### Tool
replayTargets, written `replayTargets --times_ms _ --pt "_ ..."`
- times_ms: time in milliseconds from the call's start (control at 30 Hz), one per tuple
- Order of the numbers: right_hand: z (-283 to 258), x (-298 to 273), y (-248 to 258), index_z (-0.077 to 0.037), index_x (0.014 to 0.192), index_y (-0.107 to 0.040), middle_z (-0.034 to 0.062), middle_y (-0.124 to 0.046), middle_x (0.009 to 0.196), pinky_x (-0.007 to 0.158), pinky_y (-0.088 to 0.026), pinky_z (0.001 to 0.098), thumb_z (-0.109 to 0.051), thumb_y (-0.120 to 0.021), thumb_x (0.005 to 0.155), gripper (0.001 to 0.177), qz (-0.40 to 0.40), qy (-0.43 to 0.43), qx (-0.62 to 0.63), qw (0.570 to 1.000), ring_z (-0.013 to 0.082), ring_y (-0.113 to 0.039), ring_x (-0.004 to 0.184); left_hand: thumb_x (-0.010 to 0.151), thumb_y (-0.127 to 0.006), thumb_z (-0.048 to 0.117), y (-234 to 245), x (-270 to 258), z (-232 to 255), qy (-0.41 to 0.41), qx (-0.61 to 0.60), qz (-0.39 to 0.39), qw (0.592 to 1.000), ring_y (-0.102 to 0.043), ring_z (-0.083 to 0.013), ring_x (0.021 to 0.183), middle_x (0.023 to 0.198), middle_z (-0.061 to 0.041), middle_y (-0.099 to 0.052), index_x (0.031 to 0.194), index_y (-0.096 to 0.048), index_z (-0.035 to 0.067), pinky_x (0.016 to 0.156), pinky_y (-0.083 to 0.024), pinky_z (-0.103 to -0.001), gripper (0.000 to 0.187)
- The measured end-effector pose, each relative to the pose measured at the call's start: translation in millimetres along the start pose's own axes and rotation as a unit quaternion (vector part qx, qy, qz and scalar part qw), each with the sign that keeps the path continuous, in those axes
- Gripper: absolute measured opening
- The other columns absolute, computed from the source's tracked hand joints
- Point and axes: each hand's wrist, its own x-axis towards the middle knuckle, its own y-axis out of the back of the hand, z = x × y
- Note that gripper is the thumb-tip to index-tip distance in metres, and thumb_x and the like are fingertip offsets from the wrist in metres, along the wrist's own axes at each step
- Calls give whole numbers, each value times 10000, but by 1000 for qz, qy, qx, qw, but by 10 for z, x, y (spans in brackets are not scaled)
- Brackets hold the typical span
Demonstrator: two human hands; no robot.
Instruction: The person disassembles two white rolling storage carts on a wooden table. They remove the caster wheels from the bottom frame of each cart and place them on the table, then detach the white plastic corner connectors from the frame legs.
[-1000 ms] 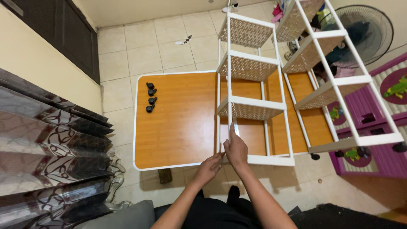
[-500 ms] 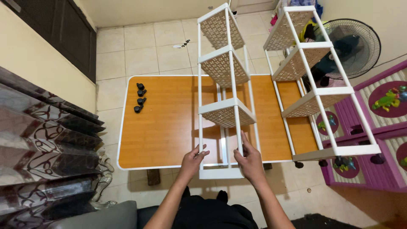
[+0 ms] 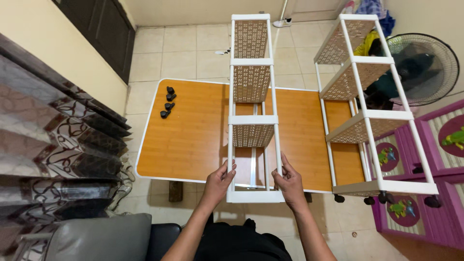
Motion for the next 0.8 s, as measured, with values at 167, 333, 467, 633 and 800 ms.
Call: replayTargets --times_ms 167,333,467,633,800 --pt "37 0 139 -96 1591 -345 -61 -593 791 547 -443 205 -6 -662 896 769 -3 2 -43 999 21 -468 626 1002 -634 224 -131 -86 100 -16 44 18 999 -667 -157 1234 1314 -124 -721 1447 -552 25 1038 -502 -274 494" --pt "-143 -51 153 -155 1541 -454 30 -534 1036 619 -536 261 -138 -733 902 698 37 13 -212 976 99 -564 750 1014 -552 334 -185 -128 229 27 68 16 997 -635 -159 1241 1353 -91 -700 1478 -529 80 1043 -480 -286 530" --pt "-419 -174 6 -65 1428 -585 180 -549 1257 902 -521 400 -160 -761 889 576 117 235 -373 890 305 -560 1127 1050 -472 399 -134 -199 146 46 39 5 998 -577 -135 1318 1412 -87 -660 1467 -557 78 1102 -421 -282 533" --pt "-742 -326 -293 -74 1259 -701 143 -590 1262 1014 -456 450 -118 -734 885 378 104 267 -423 860 354 -523 1206 1041 -533 357 -23 -319 -125 61 4 -22 998 -584 -130 1297 1413 -82 -656 1441 -565 24 1097 -432 -282 521" --pt "-838 -278 -664 -90 1176 -722 126 -640 1197 1002 -470 427 -110 -720 892 285 74 297 -416 856 332 -569 1177 1027 -586 305 146 -479 -238 42 12 -65 997 -591 -91 1221 1376 -56 -677 1442 -550 12 1061 -446 -261 510"
